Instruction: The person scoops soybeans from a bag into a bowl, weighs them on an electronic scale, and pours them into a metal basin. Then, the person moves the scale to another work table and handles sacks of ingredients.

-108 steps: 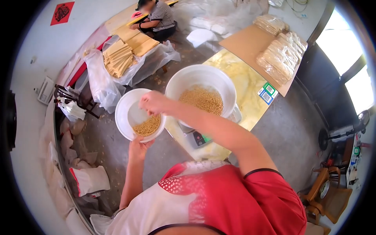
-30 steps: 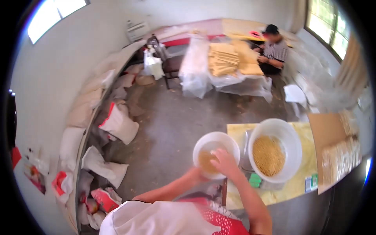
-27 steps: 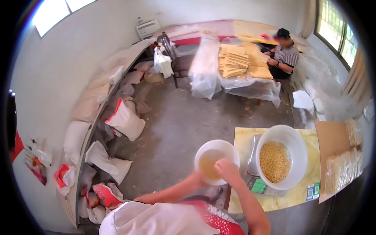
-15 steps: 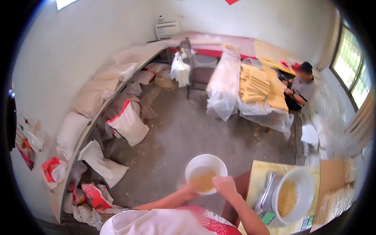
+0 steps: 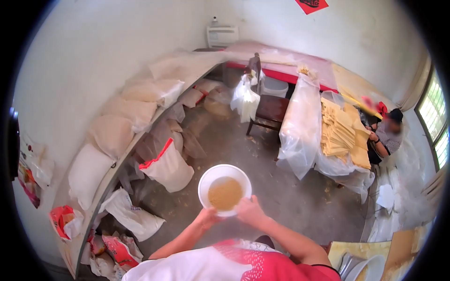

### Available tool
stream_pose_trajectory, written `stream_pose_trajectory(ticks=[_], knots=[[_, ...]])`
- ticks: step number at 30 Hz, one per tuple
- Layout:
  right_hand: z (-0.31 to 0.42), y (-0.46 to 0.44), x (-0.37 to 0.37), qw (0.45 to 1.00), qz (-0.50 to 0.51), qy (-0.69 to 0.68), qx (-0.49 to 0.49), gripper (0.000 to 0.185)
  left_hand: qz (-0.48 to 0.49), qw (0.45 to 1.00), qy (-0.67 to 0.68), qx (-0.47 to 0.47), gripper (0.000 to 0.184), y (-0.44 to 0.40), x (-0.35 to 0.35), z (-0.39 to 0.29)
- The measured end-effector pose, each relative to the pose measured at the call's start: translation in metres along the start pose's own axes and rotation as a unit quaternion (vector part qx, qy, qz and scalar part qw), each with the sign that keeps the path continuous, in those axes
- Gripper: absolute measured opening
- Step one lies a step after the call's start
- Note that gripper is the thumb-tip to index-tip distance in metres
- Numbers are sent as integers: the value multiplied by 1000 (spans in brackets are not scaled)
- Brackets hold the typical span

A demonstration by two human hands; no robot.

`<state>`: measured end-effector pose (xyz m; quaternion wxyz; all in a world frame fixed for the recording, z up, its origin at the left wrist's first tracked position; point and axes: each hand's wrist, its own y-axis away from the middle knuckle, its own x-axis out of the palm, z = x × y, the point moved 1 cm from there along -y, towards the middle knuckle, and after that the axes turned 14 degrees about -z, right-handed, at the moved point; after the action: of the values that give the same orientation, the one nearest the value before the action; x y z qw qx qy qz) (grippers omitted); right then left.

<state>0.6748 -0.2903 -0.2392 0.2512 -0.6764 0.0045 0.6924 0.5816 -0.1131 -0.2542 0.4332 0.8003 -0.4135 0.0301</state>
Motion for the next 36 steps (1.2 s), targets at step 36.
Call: stream_pose_trajectory(ticks=[36], knots=[[-485,-674,250,989,141,13,-33,22,-73,994,-79,12,41,-631,95,-498]])
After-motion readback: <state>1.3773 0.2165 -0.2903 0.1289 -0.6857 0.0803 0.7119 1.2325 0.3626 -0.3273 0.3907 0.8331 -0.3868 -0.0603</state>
